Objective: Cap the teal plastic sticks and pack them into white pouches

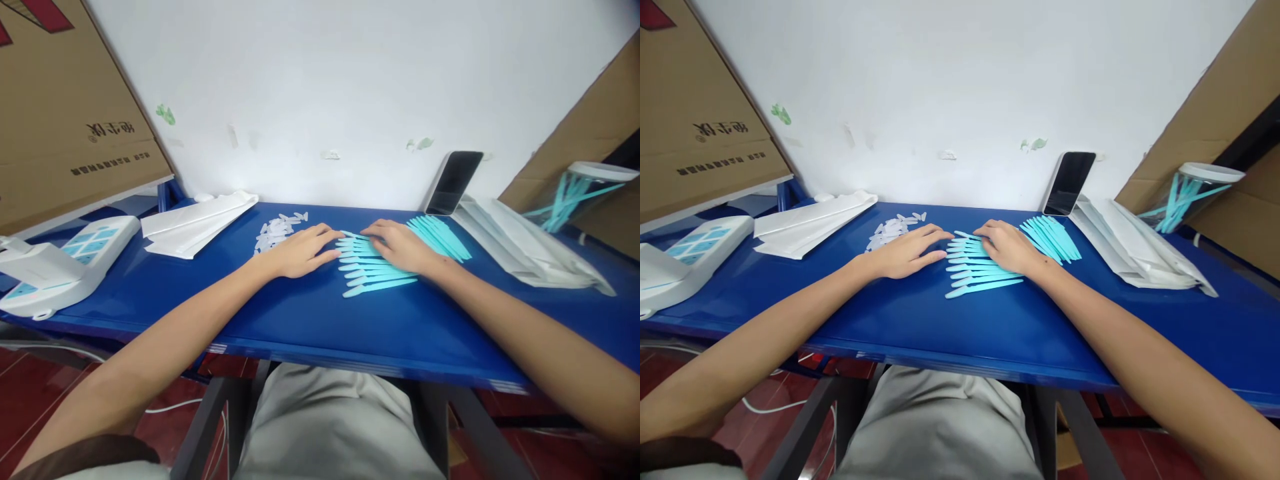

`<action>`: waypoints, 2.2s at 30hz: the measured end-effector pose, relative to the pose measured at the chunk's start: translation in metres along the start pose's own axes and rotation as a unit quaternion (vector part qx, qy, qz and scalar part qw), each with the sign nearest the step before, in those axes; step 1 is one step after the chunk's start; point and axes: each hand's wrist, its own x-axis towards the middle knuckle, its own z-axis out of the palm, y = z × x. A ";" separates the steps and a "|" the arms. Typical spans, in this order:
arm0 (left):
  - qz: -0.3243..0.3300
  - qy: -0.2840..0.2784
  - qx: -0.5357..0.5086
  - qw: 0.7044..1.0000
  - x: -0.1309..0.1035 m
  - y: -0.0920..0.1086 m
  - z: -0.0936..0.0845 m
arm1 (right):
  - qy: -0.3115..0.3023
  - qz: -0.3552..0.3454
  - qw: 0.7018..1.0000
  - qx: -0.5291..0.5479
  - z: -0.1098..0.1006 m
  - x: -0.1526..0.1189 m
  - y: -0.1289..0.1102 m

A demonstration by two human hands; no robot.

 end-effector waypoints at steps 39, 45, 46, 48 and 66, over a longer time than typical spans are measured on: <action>-0.069 0.046 0.031 0.996 0.004 0.011 -0.007 | -0.007 0.048 0.998 0.037 -0.013 -0.003 -0.011; 0.022 0.018 0.008 1.000 0.002 0.025 0.000 | -0.150 0.044 0.981 0.117 -0.040 -0.013 -0.024; 0.023 -0.002 0.007 1.000 0.002 0.027 0.002 | -0.175 0.045 0.977 0.113 -0.042 -0.013 -0.024; 0.012 -0.049 0.000 0.999 0.002 0.033 0.007 | -0.212 0.051 0.971 0.098 -0.045 -0.014 -0.021; -0.071 -0.122 -0.030 0.990 0.013 0.035 0.013 | -0.253 0.041 0.958 0.125 -0.046 -0.015 -0.012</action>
